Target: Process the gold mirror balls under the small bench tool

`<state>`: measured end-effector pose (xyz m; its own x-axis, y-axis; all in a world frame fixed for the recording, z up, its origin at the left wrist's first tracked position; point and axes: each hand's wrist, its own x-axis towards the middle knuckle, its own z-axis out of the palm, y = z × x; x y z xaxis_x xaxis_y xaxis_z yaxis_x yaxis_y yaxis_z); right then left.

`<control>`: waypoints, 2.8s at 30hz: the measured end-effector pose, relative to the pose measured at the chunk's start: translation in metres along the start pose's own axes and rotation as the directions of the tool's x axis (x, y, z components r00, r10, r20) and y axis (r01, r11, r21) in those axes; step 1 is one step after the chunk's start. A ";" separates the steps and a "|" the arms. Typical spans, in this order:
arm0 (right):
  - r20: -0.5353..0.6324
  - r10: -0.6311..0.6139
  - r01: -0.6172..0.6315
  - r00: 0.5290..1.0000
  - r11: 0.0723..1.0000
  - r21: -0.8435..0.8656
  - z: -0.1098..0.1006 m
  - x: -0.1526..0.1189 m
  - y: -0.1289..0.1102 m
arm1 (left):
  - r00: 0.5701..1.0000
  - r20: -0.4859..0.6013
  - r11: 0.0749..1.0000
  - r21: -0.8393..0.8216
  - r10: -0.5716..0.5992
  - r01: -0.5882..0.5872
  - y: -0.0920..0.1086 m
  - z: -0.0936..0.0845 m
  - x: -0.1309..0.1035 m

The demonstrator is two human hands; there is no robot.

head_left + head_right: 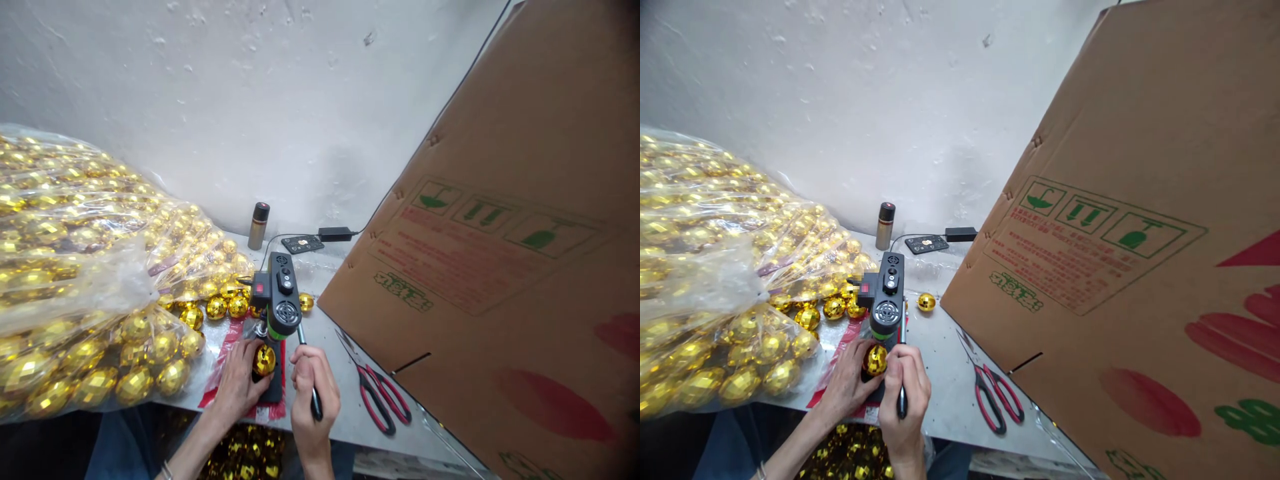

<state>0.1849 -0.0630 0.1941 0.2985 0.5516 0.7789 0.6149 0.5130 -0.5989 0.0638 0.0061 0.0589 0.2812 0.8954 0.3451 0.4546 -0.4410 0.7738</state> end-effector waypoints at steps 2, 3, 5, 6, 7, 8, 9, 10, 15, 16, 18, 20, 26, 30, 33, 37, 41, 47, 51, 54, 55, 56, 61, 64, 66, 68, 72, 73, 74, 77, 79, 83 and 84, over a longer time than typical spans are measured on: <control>-0.001 0.003 -0.003 1.000 1.000 0.003 0.000 0.001 -0.001 | 0.999 0.003 0.999 -0.009 -0.037 0.037 -0.001 0.003 -0.001; -0.002 0.002 -0.002 1.000 1.000 0.004 0.000 0.001 -0.001 | 0.999 0.011 0.999 -0.015 -0.051 0.051 -0.001 0.003 -0.002; -0.003 0.001 -0.001 1.000 1.000 0.007 0.000 0.001 -0.001 | 0.998 0.028 0.998 -0.020 -0.064 0.065 -0.002 0.003 -0.001; -0.001 0.000 0.000 1.000 1.000 0.008 0.000 0.000 0.000 | 0.997 0.034 0.998 -0.017 -0.067 0.068 -0.002 0.003 -0.001; 0.000 -0.003 0.003 1.000 1.000 0.008 0.000 -0.001 0.001 | 0.997 0.040 0.998 -0.012 -0.068 0.069 -0.002 0.002 -0.001; 0.001 -0.007 0.007 1.000 1.000 0.009 0.000 -0.002 0.003 | 0.996 0.048 0.998 -0.007 -0.069 0.069 -0.002 0.002 0.000; 0.001 -0.017 0.017 1.000 1.000 0.011 0.001 -0.005 0.005 | 0.996 0.057 0.998 -0.003 -0.070 0.070 -0.001 0.001 0.000; 0.000 -0.029 0.029 1.000 1.000 0.013 0.001 -0.007 0.007 | 0.995 0.066 0.997 0.000 -0.071 0.071 -0.001 0.000 0.000; -0.015 -0.067 0.068 0.998 0.997 0.020 0.005 -0.022 0.022 | 0.992 0.098 0.997 0.002 -0.078 0.078 0.001 -0.002 0.000; -0.022 -0.062 0.063 0.998 0.998 0.020 0.006 -0.024 0.025 | 0.992 0.099 0.997 0.003 -0.077 0.077 0.001 -0.002 0.000; -0.036 -0.040 0.041 0.999 0.999 0.023 0.008 -0.029 0.028 | 0.993 0.097 0.997 0.006 -0.073 0.073 0.000 -0.001 -0.001; -0.044 -0.005 0.006 0.999 0.999 0.031 0.010 -0.032 0.030 | 0.992 0.099 0.997 0.012 -0.073 0.072 -0.001 0.000 -0.002; -0.100 0.014 -0.009 0.995 0.998 0.055 0.015 -0.038 0.032 | 0.991 0.112 0.997 -0.003 -0.078 0.079 -0.002 0.001 -0.003; -0.102 0.028 -0.023 0.994 0.998 0.057 0.016 -0.041 0.034 | 0.989 0.127 0.997 -0.006 -0.071 0.072 -0.002 0.000 -0.003; -0.122 0.026 -0.018 0.992 0.998 0.062 0.017 -0.041 0.034 | 0.990 0.124 0.998 0.001 -0.069 0.069 -0.002 0.000 -0.003; -0.126 0.041 -0.033 0.991 0.997 0.064 0.017 -0.042 0.034 | 0.992 0.114 0.998 0.015 -0.058 0.057 -0.003 0.002 -0.003; -0.122 0.060 -0.050 0.991 0.996 0.079 0.017 -0.044 0.035 | 0.993 0.111 0.999 0.030 -0.045 0.041 -0.006 0.004 -0.004; -0.149 0.060 -0.049 0.987 0.996 0.072 0.021 -0.045 0.036 | 0.992 0.118 0.999 0.043 -0.031 0.026 -0.008 0.005 -0.005; -0.158 0.047 -0.037 0.986 0.997 0.063 0.023 -0.047 0.038 | 0.994 0.102 0.999 0.044 -0.036 0.032 -0.008 0.006 -0.005; -0.145 0.027 -0.023 0.989 0.999 0.028 0.023 -0.049 0.042 | 0.994 0.103 0.998 0.037 -0.046 0.043 -0.006 0.006 -0.005; -0.144 0.014 -0.012 0.989 1.000 0.017 0.023 -0.050 0.043 | 0.993 0.108 0.998 0.036 -0.049 0.046 -0.005 0.006 -0.005; -0.146 -0.001 0.003 0.989 1.000 0.008 0.022 -0.052 0.045 | 0.993 0.111 0.998 0.036 -0.052 0.048 -0.005 0.006 -0.005; -0.089 -0.090 0.090 0.992 0.996 -0.007 0.020 -0.059 0.055 | 0.992 0.102 0.997 0.038 -0.068 0.064 -0.003 0.007 -0.005; -0.116 -0.095 0.092 0.989 0.995 -0.025 0.023 -0.064 0.060 | 0.990 0.116 0.996 0.033 -0.083 0.080 -0.004 0.009 -0.005; -0.137 -0.091 0.087 0.986 0.996 -0.036 0.026 -0.066 0.064 | 0.988 0.124 0.996 0.029 -0.091 0.088 -0.004 0.010 -0.006; -0.114 -0.118 0.114 0.986 0.993 -0.044 0.028 -0.067 0.067 | 0.988 0.126 0.996 0.021 -0.092 0.090 -0.004 0.009 -0.006; -0.073 -0.166 0.162 0.983 0.985 -0.055 0.023 -0.061 0.061 | 0.988 0.123 0.996 0.006 -0.093 0.093 -0.001 0.006 -0.002; -0.071 -0.155 0.152 0.985 0.987 -0.052 0.020 -0.054 0.054 | 0.988 0.124 0.995 0.002 -0.096 0.097 0.000 0.005 -0.001; -0.071 -0.127 0.124 0.989 0.991 -0.044 0.016 -0.046 0.046 | 0.987 0.126 0.995 -0.003 -0.098 0.099 0.001 0.004 0.000; -0.078 0.062 -0.062 0.995 0.998 0.011 0.006 -0.010 0.014 | 0.988 0.129 0.997 -0.016 -0.079 0.082 0.002 0.001 -0.005; -0.069 0.109 -0.107 0.992 0.994 0.034 0.001 0.015 -0.005 | 0.990 0.134 0.999 -0.013 -0.035 0.037 -0.003 -0.001 -0.016; -0.058 0.084 -0.081 0.995 0.996 0.043 0.002 0.033 -0.015 | 0.990 0.133 0.996 0.060 0.058 -0.066 -0.015 -0.012 -0.038; -0.071 0.074 -0.071 0.995 0.996 0.050 0.003 0.030 -0.013 | 0.993 0.103 0.993 0.094 0.060 -0.069 -0.015 -0.019 -0.035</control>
<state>0.1832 -0.0510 0.2248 0.3942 0.5403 0.7435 0.5553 0.5046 -0.6611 0.0309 -0.0177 0.0451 0.3932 0.8565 0.3342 0.5115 -0.5059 0.6946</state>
